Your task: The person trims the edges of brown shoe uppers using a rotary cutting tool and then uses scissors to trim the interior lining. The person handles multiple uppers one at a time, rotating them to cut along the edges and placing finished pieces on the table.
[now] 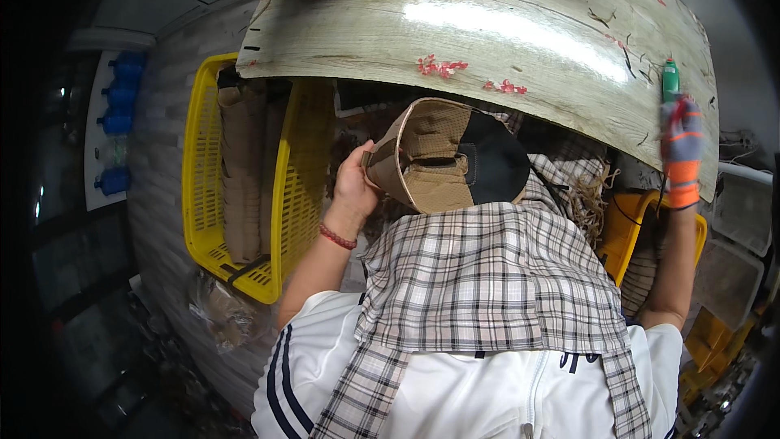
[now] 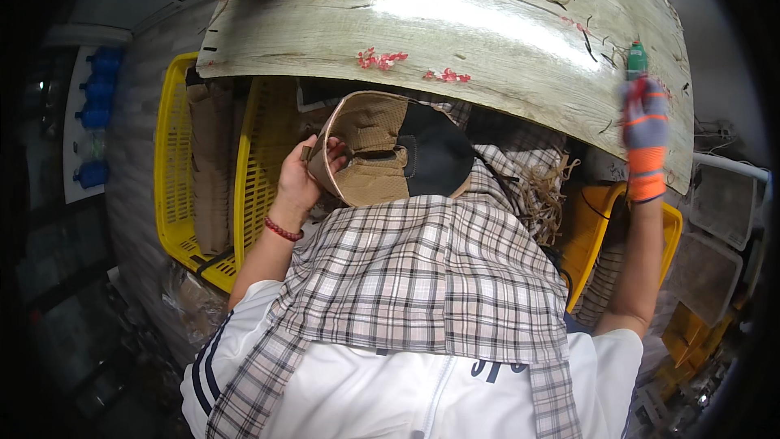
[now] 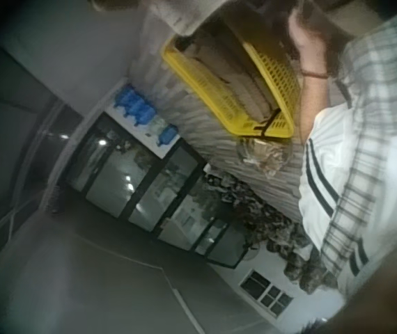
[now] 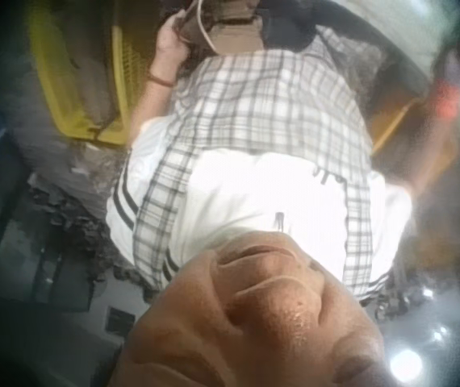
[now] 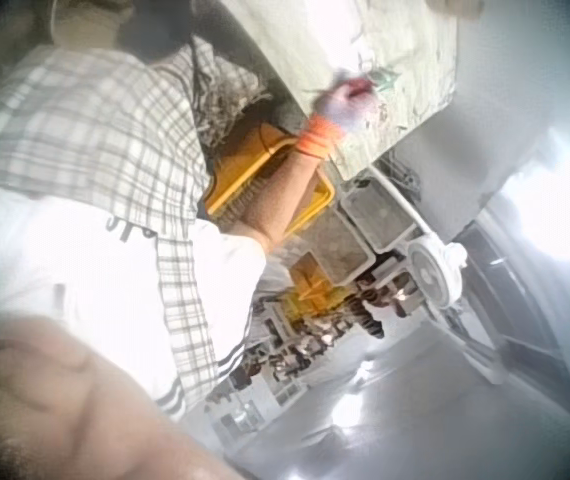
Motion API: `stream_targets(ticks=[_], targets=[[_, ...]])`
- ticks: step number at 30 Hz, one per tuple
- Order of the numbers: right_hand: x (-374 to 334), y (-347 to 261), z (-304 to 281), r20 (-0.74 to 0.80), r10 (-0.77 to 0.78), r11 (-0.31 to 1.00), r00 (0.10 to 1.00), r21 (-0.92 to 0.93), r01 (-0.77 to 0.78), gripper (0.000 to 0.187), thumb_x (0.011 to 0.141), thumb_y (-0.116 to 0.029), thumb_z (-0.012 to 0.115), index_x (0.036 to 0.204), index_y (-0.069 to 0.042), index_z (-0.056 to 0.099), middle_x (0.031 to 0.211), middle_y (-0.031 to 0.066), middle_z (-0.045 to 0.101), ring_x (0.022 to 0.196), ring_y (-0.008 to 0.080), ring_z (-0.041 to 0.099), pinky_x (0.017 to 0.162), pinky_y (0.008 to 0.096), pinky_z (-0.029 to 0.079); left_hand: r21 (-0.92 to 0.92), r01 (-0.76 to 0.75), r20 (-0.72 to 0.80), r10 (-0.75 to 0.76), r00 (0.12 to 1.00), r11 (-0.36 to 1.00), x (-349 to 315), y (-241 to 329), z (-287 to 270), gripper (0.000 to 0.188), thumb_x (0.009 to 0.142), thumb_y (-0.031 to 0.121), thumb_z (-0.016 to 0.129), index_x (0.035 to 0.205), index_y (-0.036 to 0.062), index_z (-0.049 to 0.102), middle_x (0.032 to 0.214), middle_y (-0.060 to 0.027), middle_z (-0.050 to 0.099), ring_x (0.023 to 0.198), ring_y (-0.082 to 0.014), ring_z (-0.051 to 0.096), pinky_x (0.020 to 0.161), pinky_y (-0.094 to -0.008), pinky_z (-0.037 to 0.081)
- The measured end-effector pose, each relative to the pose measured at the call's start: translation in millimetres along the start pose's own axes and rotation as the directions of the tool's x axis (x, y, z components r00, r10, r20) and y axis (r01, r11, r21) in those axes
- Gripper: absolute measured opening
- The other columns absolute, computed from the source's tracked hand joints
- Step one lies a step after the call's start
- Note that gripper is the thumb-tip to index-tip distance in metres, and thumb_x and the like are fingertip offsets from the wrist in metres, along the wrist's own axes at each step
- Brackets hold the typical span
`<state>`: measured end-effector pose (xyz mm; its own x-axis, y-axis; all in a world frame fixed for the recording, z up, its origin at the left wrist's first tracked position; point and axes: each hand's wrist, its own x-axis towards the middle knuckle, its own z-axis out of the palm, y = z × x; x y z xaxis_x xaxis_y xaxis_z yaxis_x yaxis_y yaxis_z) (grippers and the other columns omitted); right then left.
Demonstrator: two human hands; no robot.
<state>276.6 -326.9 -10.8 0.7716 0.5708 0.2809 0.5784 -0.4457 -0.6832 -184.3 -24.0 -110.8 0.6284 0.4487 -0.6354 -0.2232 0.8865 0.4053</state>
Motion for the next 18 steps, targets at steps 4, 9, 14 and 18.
stream_targets(ticks=[4,9,14,18], targets=[[-66,-113,88,0.47,-0.191,0.974,0.862,-0.02,0.227,0.035,0.076,-0.011,0.068,0.108,-0.004,0.056,0.094,0.0125,0.059,0.088,0.0256,0.058,0.078,0.0339,0.047,-0.069,-0.108,0.19,0.119,0.975,0.992,18,-29,-27,0.035,0.093,0.025,0.047,0.115,0.0008,0.061,0.111,-0.0092,0.065,0.104,-0.0211,0.061,0.093,-0.0354,0.048],[-76,-138,122,0.619,-0.412,0.78,0.669,-0.139,0.61,0.04,0.069,-0.032,0.075,0.097,-0.009,0.059,0.09,0.0134,0.058,0.086,0.032,0.057,0.077,0.042,0.046,0.003,-0.207,0.208,0.202,0.957,0.978,18,-52,-26,0.039,0.095,0.029,0.055,0.123,0.0018,0.057,0.107,-0.0066,0.066,0.095,-0.0181,0.063,0.084,-0.0303,0.05],[-83,-133,127,0.681,-0.346,0.749,0.646,-0.215,0.627,0.041,0.069,-0.034,0.075,0.097,-0.009,0.06,0.089,0.0122,0.059,0.084,0.0313,0.058,0.075,0.0413,0.045,0.001,-0.173,0.233,0.168,0.958,0.985,12,-50,6,0.046,0.095,0.034,0.057,0.128,0.0022,0.054,0.113,-0.007,0.065,0.101,-0.0182,0.063,0.086,-0.0307,0.051],[-85,-141,134,0.675,-0.361,0.739,0.644,-0.214,0.639,0.04,0.07,-0.035,0.075,0.096,-0.009,0.061,0.089,0.0129,0.059,0.084,0.0306,0.059,0.075,0.0415,0.045,0.034,-0.233,0.32,0.21,0.924,0.972,28,-51,-2,0.054,0.097,0.042,0.051,0.136,0.0038,0.048,0.128,-0.0086,0.057,0.115,-0.0207,0.056,0.096,-0.0342,0.047]])
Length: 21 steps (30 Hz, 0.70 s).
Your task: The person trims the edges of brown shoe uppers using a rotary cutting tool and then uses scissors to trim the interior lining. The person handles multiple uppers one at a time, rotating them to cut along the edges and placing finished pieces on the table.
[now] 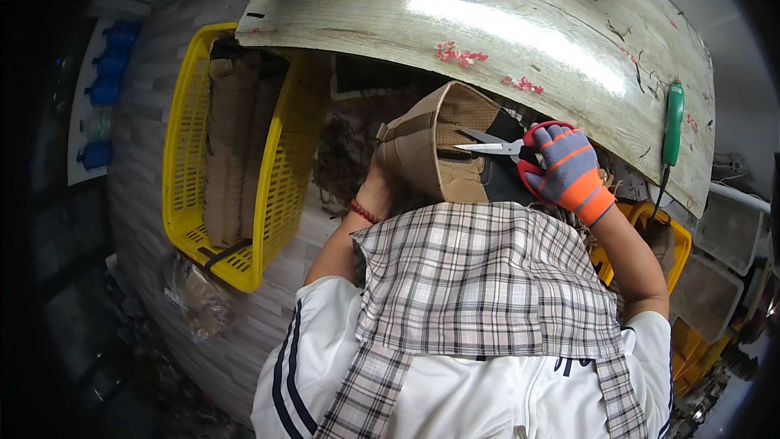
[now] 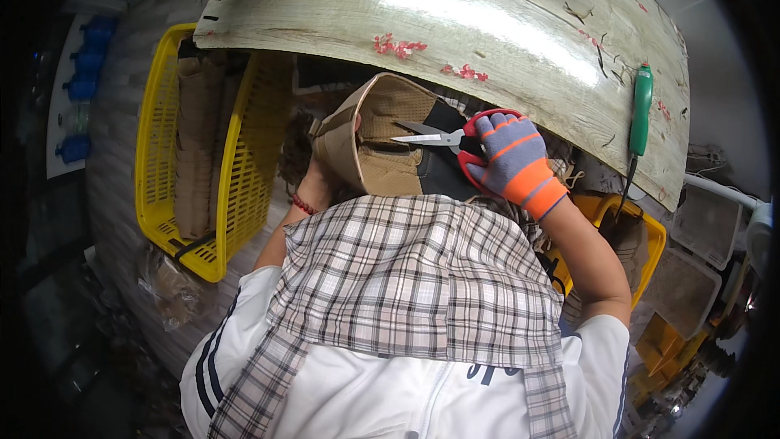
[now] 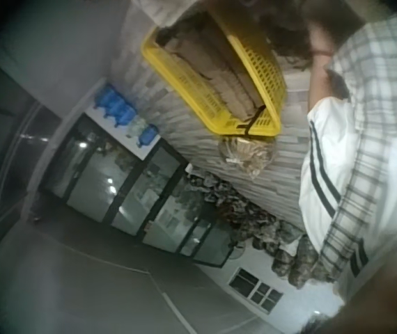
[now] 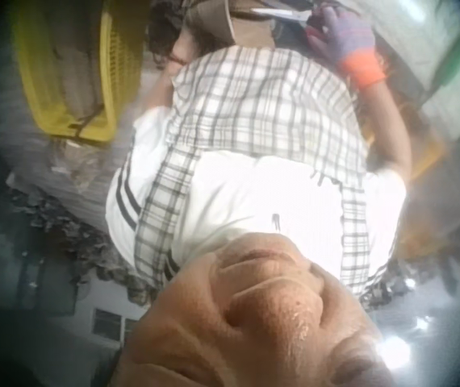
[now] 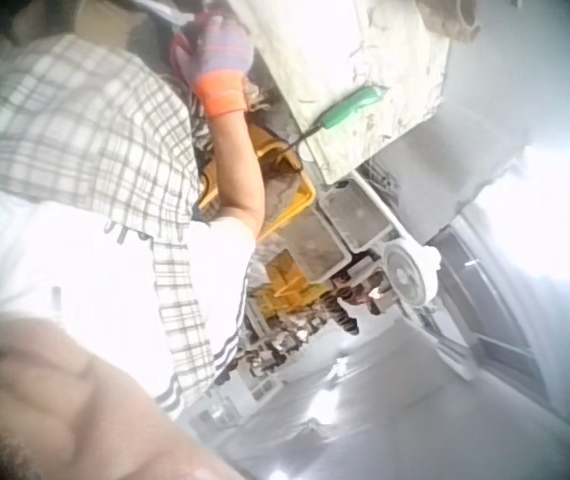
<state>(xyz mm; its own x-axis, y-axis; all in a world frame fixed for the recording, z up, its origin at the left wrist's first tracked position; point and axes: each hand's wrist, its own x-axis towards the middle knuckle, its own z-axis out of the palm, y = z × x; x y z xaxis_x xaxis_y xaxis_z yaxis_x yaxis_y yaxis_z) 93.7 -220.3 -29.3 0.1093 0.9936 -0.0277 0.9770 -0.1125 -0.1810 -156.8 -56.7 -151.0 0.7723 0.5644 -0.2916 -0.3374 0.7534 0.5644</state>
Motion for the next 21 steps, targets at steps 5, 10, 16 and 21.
stream_targets(ticks=[5,10,16,21], targets=[[-9,8,16,-0.062,0.005,0.998,0.998,-0.056,-0.008,0.036,0.07,-0.027,0.077,0.098,-0.011,0.06,0.086,0.0085,0.061,0.079,0.0286,0.06,0.069,0.0391,0.048,0.109,0.003,-0.014,-0.002,1.0,0.994,-2,4,10,0.062,0.096,0.049,0.048,0.141,0.006,0.041,0.138,-0.0093,0.05,0.127,-0.0224,0.048,0.105,-0.0371,0.041],[-14,16,14,-0.128,0.062,0.991,0.99,0.124,-0.046,0.035,0.07,-0.022,0.077,0.098,-0.01,0.061,0.086,0.0077,0.062,0.079,0.0287,0.061,0.07,0.0377,0.05,0.062,-0.022,-0.031,0.024,0.999,0.998,-9,7,27,0.062,0.097,0.05,0.046,0.139,0.0056,0.043,0.137,-0.0099,0.05,0.125,-0.0227,0.049,0.103,-0.0377,0.042],[26,-14,0,-0.053,0.02,1.0,0.998,-0.013,-0.021,0.038,0.071,-0.032,0.075,0.099,-0.01,0.061,0.092,0.0113,0.061,0.087,0.0306,0.06,0.076,0.041,0.047,-0.09,-0.002,0.025,0.004,1.0,0.996,0,0,16,0.056,0.101,0.046,0.037,0.136,0.0038,0.045,0.134,-0.0114,0.053,0.121,-0.0244,0.051,0.102,-0.0377,0.043],[35,-11,14,-0.122,-0.041,0.999,0.992,-0.03,0.038,0.037,0.073,-0.034,0.073,0.097,-0.009,0.061,0.089,0.0122,0.061,0.082,0.0301,0.06,0.072,0.0403,0.049,0.025,-0.033,0.022,0.033,0.999,0.999,4,0,17,0.051,0.101,0.042,0.04,0.134,0.0033,0.047,0.13,-0.0108,0.055,0.117,-0.023,0.053,0.099,-0.0358,0.044]])
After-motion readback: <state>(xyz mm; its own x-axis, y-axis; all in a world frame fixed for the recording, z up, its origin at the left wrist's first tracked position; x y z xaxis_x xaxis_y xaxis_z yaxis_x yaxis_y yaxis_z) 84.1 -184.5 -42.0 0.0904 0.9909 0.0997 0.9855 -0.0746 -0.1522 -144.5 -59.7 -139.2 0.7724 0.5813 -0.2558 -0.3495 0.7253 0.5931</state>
